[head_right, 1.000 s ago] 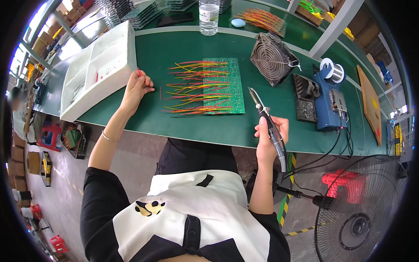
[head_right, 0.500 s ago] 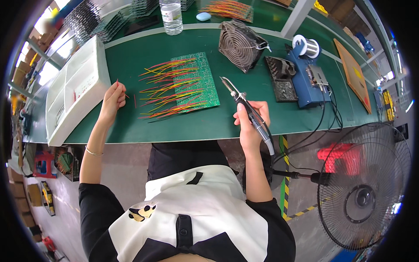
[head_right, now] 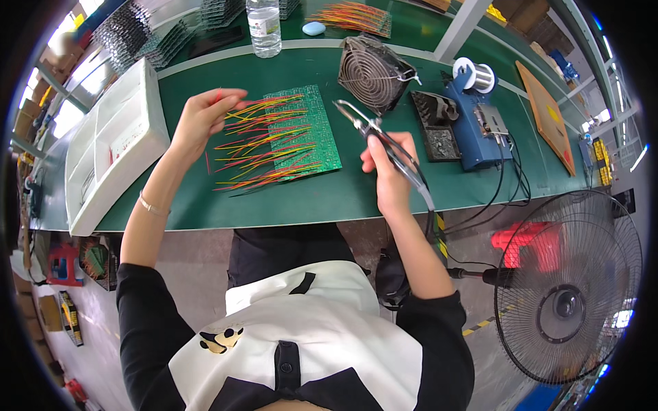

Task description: Soldering multiple color-coded wires onto a green PCB using a soldering iron.

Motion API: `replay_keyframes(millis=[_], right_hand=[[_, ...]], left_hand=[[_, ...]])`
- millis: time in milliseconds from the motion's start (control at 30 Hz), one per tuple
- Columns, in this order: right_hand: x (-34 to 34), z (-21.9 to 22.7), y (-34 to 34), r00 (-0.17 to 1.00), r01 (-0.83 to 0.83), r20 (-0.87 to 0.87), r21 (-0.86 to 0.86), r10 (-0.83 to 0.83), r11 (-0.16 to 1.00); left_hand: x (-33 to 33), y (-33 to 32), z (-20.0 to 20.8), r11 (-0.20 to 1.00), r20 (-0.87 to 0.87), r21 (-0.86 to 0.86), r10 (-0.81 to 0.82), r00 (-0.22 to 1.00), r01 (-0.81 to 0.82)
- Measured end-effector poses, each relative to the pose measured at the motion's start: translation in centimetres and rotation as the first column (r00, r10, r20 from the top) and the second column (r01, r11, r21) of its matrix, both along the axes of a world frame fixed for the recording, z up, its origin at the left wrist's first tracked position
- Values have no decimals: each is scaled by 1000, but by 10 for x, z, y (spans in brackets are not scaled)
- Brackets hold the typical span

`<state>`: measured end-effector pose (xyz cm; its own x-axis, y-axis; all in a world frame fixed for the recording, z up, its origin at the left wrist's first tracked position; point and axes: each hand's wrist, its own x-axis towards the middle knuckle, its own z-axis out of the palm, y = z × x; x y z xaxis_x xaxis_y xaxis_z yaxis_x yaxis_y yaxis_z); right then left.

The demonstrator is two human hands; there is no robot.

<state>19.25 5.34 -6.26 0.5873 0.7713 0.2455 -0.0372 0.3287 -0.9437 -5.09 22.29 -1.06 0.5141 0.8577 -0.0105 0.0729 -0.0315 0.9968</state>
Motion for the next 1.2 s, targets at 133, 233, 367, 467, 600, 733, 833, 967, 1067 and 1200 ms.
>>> replay_keyframes(millis=[133,233,367,467,600,733,833,967,1067,1200], right_hand=[[12,1,35,1000,-6,-7,-21,6,1000],[19,-3,49,1000,7,20,-62,-6,998],[21,-5,51,999,-47,13,-68,48,997],[14,1,51,997,-57,49,-73,61,996],[18,-4,54,998,-66,1,-70,66,995],[15,-1,52,997,-65,40,-99,69,993],[14,0,52,996,-67,44,-118,73,991],[14,-1,52,995,-82,44,-135,89,987],[16,-1,51,992,-124,17,-110,127,986],[16,0,52,993,-113,19,-115,116,987]], left_hand=[[43,18,-8,997,-45,67,-26,999,29],[61,31,-33,862,-257,506,120,959,28],[79,19,-38,782,-207,622,113,972,42],[83,23,-39,805,-169,592,63,984,51],[93,25,-46,780,-157,623,50,986,59],[95,22,-44,736,-224,672,88,971,88],[94,24,-48,672,-202,734,86,975,93],[93,26,-53,607,-181,789,80,980,96],[95,26,-55,585,-217,802,99,971,119],[96,27,-55,579,-199,809,109,974,100]])
